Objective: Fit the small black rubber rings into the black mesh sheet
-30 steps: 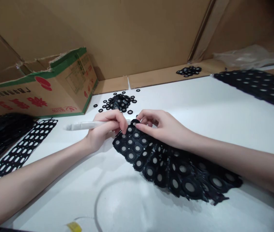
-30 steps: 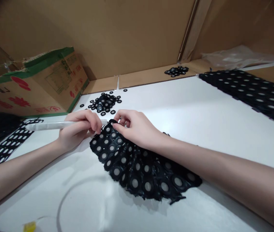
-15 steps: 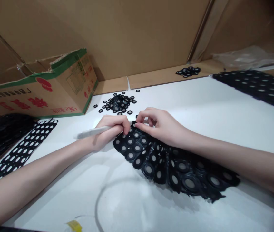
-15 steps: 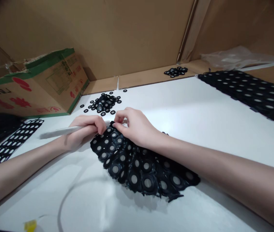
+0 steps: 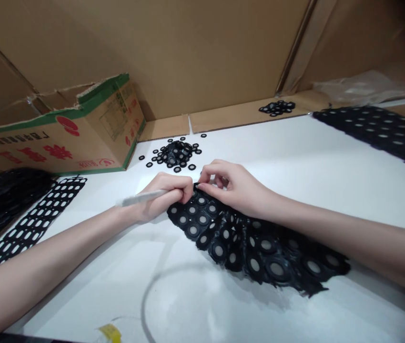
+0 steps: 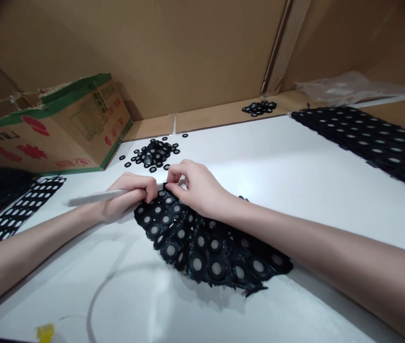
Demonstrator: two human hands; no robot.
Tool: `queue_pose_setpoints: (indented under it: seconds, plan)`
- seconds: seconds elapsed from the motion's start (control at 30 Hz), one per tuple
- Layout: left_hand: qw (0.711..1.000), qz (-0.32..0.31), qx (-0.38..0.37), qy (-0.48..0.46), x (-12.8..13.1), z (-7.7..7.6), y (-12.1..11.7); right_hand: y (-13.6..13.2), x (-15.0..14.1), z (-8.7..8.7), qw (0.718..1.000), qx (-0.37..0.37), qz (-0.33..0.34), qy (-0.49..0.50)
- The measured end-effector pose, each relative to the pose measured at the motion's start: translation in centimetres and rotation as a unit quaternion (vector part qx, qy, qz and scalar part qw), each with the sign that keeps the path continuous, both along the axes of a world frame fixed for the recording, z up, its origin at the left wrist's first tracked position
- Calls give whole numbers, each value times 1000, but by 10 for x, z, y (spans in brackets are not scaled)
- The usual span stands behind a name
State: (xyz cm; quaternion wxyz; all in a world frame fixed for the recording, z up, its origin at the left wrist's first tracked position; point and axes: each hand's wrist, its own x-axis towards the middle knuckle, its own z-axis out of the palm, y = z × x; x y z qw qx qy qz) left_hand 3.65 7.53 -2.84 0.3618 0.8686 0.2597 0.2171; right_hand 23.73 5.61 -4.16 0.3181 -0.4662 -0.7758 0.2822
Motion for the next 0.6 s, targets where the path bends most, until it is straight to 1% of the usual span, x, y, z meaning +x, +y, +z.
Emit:
queue_pose_setpoints:
  seconds: [0.07,0.17,0.3,0.4,0.5,0.6]
  plan:
    - [1000,3,-18,6,-1,-1,1,-1,0,1,1000,1,2,-1]
    - [999,14,-46,-15,-4,-3,3,-3,-1,2,1000,-8,4,3]
    - [994,37,-61,-84,-6,-8,0,-5,-2,3,1000,-22,-10,11]
    - [986,42,-76,-145,-4,-9,-4,-5,-2,4,999,-39,-18,-3]
    - [969,45,-143,-199,-1,-7,-4,-4,-2,3,999,-46,2,-22]
    - [946,45,-208,-243,1,-3,-2,-3,-2,2,998,-61,14,-16]
